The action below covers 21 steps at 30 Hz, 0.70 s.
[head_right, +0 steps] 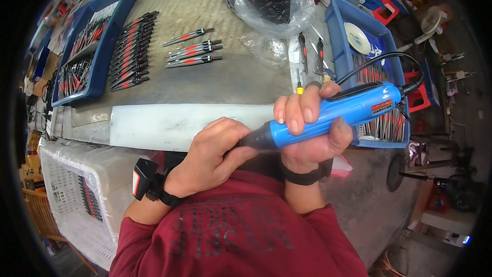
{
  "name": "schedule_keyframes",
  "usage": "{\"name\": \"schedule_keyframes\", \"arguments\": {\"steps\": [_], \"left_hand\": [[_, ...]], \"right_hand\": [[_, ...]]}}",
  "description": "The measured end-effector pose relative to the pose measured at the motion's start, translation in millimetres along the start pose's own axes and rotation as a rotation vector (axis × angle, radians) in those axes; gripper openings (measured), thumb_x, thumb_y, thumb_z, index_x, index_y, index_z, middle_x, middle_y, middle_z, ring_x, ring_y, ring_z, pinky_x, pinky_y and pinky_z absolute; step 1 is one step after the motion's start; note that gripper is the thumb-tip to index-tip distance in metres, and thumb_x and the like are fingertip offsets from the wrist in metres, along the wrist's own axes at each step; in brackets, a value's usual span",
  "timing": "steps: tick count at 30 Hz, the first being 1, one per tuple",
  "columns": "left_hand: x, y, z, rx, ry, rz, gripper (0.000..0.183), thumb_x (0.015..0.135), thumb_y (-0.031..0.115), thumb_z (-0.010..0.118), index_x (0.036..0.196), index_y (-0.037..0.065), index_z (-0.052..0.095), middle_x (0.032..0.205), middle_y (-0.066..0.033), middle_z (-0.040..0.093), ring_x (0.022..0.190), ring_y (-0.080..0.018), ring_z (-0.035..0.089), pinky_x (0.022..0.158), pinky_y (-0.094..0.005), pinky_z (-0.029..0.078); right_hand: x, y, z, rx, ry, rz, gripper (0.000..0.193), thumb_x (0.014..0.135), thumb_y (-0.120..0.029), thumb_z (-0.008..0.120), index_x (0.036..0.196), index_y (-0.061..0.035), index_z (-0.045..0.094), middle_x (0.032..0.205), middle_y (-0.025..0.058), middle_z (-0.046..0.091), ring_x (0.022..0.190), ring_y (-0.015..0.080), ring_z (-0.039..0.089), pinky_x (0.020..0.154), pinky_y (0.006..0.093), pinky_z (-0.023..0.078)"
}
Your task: The person uses a blue power screwdriver to join small black and red components together on a work surface. The person picks up pieces from rows on the table, applies the tool to them, and then places the assembled items into a white basket.
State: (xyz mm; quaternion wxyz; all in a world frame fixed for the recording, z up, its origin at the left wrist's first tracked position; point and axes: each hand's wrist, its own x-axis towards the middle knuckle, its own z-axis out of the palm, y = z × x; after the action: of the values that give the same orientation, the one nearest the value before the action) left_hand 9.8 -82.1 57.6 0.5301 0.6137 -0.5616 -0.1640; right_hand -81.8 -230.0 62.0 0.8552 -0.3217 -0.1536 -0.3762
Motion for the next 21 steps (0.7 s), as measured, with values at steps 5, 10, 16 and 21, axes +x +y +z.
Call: {"name": "schedule_keyframes", "arguments": {"steps": [5, 10, 16, 21], "left_hand": [[-2.8, 0.0, 4.2, 0.014, 0.018, 0.022, 0.021, 0.074, 0.015, 0.063, 0.086, 0.002, 0.052, 0.077, -0.0127, 0.050, 0.071, -0.0313, 0.047, 0.065, -0.0384, 0.037], [-3.9, -1.2, 6.7, 0.018, 0.044, 0.049, 0.024, 0.074, 0.016, 0.063, 0.088, 0.002, 0.051, 0.077, -0.0124, 0.049, 0.071, -0.0313, 0.046, 0.064, -0.0387, 0.037], [-4.3, -0.4, 6.6, 0.021, 0.041, 0.041, 0.024, 0.074, 0.015, 0.064, 0.088, 0.001, 0.051, 0.076, -0.0124, 0.048, 0.071, -0.0312, 0.046, 0.063, -0.0383, 0.037], [-4.6, 0.1, 4.9, 0.034, 0.034, 0.025, 0.021, 0.081, 0.018, 0.059, 0.092, 0.001, 0.055, 0.078, -0.0111, 0.053, 0.068, -0.0282, 0.050, 0.063, -0.0351, 0.041]], "right_hand": [[0.6, -0.3, 2.1, 0.003, -0.031, -0.011, 0.039, 0.080, -0.032, 0.053, 0.110, -0.0087, 0.044, 0.076, 0.0039, 0.050, 0.060, 0.0171, 0.051, 0.064, 0.0357, 0.038], [0.7, 0.3, 3.0, 0.004, -0.034, -0.012, 0.039, 0.080, -0.032, 0.053, 0.110, -0.0085, 0.044, 0.076, 0.0041, 0.050, 0.060, 0.0170, 0.051, 0.063, 0.0356, 0.038], [0.3, 0.7, 4.3, 0.005, -0.021, -0.019, 0.039, 0.080, -0.032, 0.053, 0.109, -0.0085, 0.044, 0.075, 0.0044, 0.050, 0.059, 0.0172, 0.051, 0.062, 0.0357, 0.038], [0.1, 0.9, 4.2, 0.001, -0.017, -0.026, 0.039, 0.080, -0.032, 0.054, 0.109, -0.0084, 0.043, 0.075, 0.0044, 0.050, 0.058, 0.0172, 0.051, 0.062, 0.0357, 0.038]]}}
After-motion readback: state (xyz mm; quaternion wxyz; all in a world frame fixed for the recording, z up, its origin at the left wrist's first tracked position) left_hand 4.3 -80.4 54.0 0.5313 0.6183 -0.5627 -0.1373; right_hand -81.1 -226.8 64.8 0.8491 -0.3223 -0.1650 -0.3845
